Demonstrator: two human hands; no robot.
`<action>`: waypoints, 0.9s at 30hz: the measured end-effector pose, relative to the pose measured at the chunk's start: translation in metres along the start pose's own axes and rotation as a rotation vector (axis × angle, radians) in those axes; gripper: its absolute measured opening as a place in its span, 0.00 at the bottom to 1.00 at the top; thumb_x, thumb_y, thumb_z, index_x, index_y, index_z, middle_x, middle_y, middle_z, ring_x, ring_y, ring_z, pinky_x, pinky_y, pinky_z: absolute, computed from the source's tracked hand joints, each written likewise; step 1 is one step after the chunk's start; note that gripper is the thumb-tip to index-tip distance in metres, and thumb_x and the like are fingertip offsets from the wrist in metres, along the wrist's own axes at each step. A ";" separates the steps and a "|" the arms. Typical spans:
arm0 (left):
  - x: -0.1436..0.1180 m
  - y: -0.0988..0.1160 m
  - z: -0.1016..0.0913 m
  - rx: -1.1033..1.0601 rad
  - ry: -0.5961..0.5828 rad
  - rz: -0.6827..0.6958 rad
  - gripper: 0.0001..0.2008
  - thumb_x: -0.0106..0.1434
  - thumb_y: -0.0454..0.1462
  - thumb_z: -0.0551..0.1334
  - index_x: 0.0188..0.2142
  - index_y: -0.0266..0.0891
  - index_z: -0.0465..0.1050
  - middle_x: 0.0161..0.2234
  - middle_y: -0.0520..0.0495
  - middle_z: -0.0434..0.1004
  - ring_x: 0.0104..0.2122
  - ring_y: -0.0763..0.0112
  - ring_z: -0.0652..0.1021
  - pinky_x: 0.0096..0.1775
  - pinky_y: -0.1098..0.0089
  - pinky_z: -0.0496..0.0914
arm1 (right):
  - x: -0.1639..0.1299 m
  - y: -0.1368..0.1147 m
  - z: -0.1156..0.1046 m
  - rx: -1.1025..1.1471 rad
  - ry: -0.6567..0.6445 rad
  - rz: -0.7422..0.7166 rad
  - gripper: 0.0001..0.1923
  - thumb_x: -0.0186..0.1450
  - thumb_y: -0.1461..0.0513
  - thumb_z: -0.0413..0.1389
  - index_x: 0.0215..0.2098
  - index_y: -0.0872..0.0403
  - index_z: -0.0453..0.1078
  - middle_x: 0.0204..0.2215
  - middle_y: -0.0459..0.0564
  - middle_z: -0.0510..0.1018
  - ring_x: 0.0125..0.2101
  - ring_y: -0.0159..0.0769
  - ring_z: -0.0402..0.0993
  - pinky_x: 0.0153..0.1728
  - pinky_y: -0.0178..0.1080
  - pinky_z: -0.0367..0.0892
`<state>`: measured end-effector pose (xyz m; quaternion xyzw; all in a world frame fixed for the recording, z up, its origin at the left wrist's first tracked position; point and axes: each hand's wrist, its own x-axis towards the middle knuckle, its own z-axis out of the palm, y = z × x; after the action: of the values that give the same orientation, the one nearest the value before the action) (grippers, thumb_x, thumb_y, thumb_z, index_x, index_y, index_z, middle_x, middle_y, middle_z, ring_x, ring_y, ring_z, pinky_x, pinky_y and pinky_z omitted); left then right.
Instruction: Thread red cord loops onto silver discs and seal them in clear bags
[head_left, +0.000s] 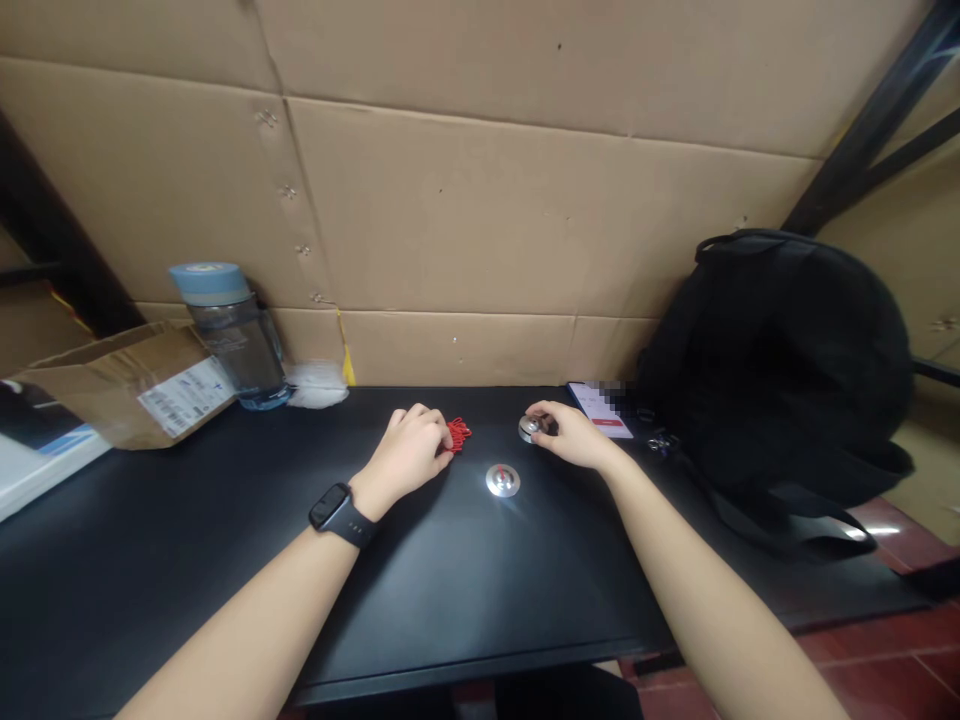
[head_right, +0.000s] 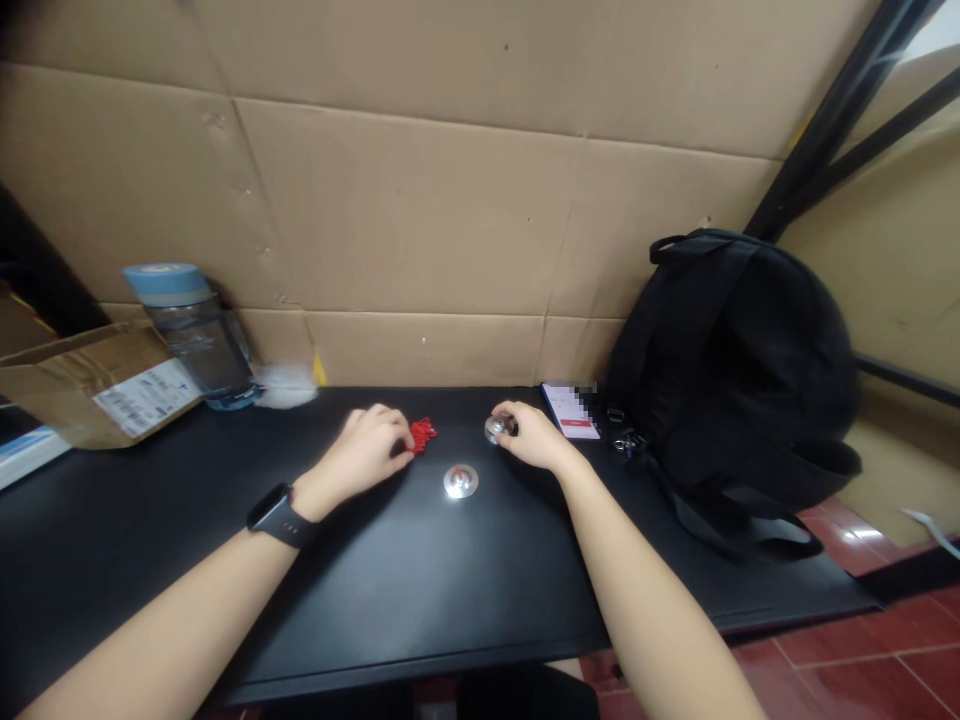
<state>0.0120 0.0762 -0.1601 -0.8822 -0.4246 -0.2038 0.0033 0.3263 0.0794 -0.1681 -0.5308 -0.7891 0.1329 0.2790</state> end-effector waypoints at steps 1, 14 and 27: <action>0.000 0.000 0.001 0.001 -0.002 0.005 0.04 0.63 0.36 0.65 0.31 0.44 0.79 0.38 0.45 0.78 0.45 0.57 0.72 0.44 0.59 0.60 | 0.000 0.000 0.000 0.002 0.005 -0.003 0.18 0.59 0.67 0.61 0.48 0.53 0.73 0.42 0.51 0.81 0.39 0.38 0.77 0.44 0.41 0.70; 0.003 0.004 -0.006 -0.121 0.075 -0.046 0.06 0.68 0.36 0.59 0.34 0.43 0.74 0.37 0.50 0.80 0.43 0.62 0.75 0.46 0.60 0.58 | 0.000 0.002 -0.003 0.052 0.002 0.023 0.19 0.59 0.66 0.63 0.49 0.50 0.72 0.45 0.49 0.81 0.42 0.39 0.77 0.47 0.41 0.70; 0.004 -0.002 -0.001 -0.149 0.137 -0.045 0.04 0.67 0.35 0.63 0.40 0.47 0.76 0.40 0.52 0.82 0.45 0.61 0.75 0.45 0.61 0.57 | 0.000 0.004 -0.001 0.055 -0.021 0.033 0.17 0.59 0.65 0.63 0.47 0.51 0.73 0.43 0.49 0.81 0.40 0.38 0.77 0.46 0.41 0.70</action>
<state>0.0127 0.0805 -0.1577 -0.8542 -0.4268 -0.2944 -0.0379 0.3294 0.0810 -0.1693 -0.5346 -0.7792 0.1648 0.2827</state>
